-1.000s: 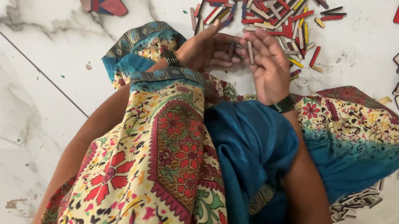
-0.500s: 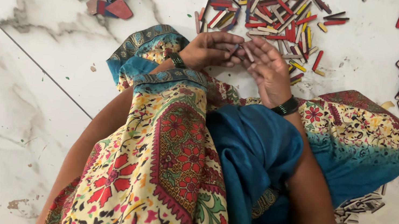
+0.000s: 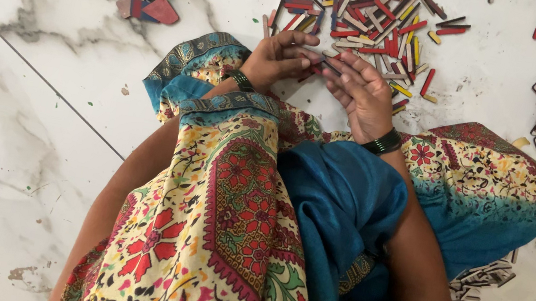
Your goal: The person sits on the floor and sorts small laser-cut wooden pieces by color, picking pieces one at a time from a mixed pile and placing them into separate color groups on the floor around them.
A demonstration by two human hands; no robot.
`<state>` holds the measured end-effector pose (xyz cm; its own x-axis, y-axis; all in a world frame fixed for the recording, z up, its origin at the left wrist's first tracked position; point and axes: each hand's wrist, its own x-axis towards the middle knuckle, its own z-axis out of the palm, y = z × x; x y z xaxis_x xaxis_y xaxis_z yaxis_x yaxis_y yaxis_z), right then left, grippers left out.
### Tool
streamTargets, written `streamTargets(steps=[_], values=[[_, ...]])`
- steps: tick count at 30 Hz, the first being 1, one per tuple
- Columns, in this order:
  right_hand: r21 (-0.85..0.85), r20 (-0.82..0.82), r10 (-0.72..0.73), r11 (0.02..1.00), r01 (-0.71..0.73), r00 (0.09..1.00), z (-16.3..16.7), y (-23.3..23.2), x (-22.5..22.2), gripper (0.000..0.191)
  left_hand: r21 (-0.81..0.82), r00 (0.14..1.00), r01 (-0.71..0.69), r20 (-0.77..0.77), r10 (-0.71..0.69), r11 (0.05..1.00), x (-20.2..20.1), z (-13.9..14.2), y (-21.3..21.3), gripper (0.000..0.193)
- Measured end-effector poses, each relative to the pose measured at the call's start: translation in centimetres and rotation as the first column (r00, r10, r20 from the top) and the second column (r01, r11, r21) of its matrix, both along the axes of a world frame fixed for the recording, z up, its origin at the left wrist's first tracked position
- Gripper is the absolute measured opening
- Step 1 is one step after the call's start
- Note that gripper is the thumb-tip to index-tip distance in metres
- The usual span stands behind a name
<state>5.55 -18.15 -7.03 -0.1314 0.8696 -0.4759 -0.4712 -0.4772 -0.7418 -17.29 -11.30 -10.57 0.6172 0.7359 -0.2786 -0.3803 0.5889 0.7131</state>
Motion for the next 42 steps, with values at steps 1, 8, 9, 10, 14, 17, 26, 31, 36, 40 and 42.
streamTargets(steps=[1, 8, 9, 10, 14, 17, 26, 31, 36, 40, 42], values=[[-0.016, 0.02, -0.003, 1.0, 0.003, 1.0, 0.0, 0.0, -0.1, 0.038, -0.008, 1.0, 0.004, -0.023, -0.004, 1.0, -0.1, 0.1, 0.0, 0.045], [-0.042, 0.148, -0.004, 0.999, 0.01, 0.989, 0.1, -0.2, -0.7, 0.035, 0.0, 0.995, 0.102, 0.014, -0.102, 0.995, -0.1, 0.4, 0.2, 0.042], [-0.04, 0.161, -0.004, 0.999, 0.01, 0.987, 0.1, -0.1, -0.7, 0.034, -0.004, 0.995, 0.102, 0.016, -0.102, 0.995, 0.0, 0.3, 0.2, 0.042], [-0.037, 0.158, -0.009, 0.999, 0.015, 0.987, 0.1, -0.1, -0.8, 0.034, -0.009, 0.995, 0.102, 0.018, -0.101, 0.995, 0.0, 0.3, 0.2, 0.041], [-0.029, 0.147, -0.026, 0.999, 0.03, 0.989, 0.2, 0.0, -0.9, 0.033, -0.049, 0.996, 0.086, 0.04, -0.084, 0.995, -0.1, 0.2, 0.1, 0.042], [-0.04, 0.143, -0.036, 0.998, 0.042, 0.989, 0.2, 0.1, -0.9, 0.033, -0.073, 0.995, 0.084, 0.062, -0.08, 0.994, -0.2, 0.2, 0.2, 0.045], [0.151, 0.352, 0.064, 0.981, -0.124, 0.934, -1.4, -0.6, -1.7, 0.031, 0.074, 0.995, 0.104, -0.01, -0.104, 0.992, 0.0, 0.3, -0.1, 0.039], [0.141, 0.357, 0.071, 0.982, -0.128, 0.932, -2.3, -0.9, -2.0, 0.029, 0.067, 0.99, 0.114, -0.085, -0.109, 0.991, 0.6, 0.2, -0.4, 0.031], [0.095, 0.318, 0.098, 0.986, -0.135, 0.943, -2.4, -0.9, -1.7, 0.03, 0.104, 0.988, 0.096, -0.129, -0.082, 0.99, 0.5, 0.3, -0.4, 0.03], [0.114, 0.255, 0.128, 0.98, -0.161, 0.958, -2.2, -0.8, -1.6, 0.033, 0.108, 0.984, 0.084, -0.166, -0.066, 0.991, 0.3, 0.5, -0.4, 0.031], [0.129, 0.239, 0.134, 0.977, -0.168, 0.962, -2.1, -0.7, -1.7, 0.035, 0.121, 0.981, 0.082, -0.184, -0.059, 0.989, 0.3, 0.6, -0.4, 0.032]])
